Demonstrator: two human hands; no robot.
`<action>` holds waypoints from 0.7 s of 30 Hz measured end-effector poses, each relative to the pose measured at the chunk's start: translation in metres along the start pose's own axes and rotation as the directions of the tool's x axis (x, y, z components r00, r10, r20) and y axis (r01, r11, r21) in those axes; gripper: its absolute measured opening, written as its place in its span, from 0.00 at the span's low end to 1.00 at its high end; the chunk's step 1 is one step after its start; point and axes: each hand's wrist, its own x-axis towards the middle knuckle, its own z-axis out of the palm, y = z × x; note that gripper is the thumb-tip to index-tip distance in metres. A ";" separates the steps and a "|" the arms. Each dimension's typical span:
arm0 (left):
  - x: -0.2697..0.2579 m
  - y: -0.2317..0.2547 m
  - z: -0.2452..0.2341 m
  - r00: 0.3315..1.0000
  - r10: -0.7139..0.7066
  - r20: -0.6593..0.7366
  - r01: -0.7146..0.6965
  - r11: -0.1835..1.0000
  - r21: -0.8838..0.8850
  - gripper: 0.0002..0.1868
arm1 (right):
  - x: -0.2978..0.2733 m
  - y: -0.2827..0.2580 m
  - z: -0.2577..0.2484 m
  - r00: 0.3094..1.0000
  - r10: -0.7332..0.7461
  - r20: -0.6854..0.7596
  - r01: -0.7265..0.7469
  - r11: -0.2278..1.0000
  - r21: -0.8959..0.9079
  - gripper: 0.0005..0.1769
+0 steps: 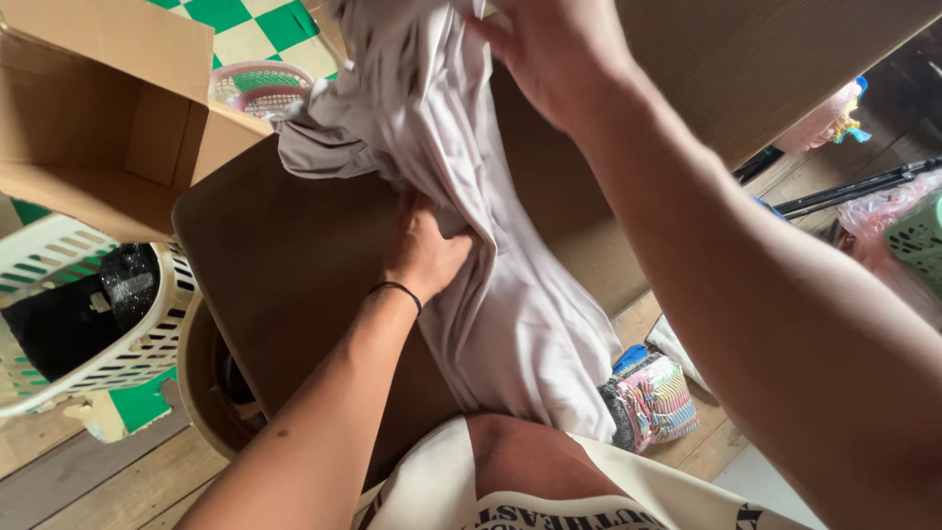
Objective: The person picks up a light-colored garment, unfolds it by hand, and turns it over several times. The person then bundles the garment and places it onto a box, before using a thin metal strip to reach into a gap near a window.
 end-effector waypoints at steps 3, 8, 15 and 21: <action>0.002 -0.024 0.002 0.905 -0.364 0.221 0.320 0.924 0.210 0.33 | -0.043 0.040 -0.025 0.947 0.150 -0.284 -0.321 0.411 -0.853 0.14; -0.016 -0.020 0.018 0.955 -0.250 0.160 0.213 0.953 0.217 0.40 | -0.193 0.081 -0.089 0.876 0.343 -0.340 -0.414 0.168 -0.895 0.36; -0.024 0.048 0.072 0.978 0.162 -0.132 -0.113 0.942 0.317 0.33 | -0.324 0.005 -0.148 0.629 0.224 -0.744 -0.772 0.290 -0.565 0.27; -0.020 0.133 0.178 0.822 0.322 0.470 -0.397 0.915 0.067 0.35 | -0.398 -0.081 -0.174 0.491 -0.038 -0.870 -0.818 0.323 -0.476 0.31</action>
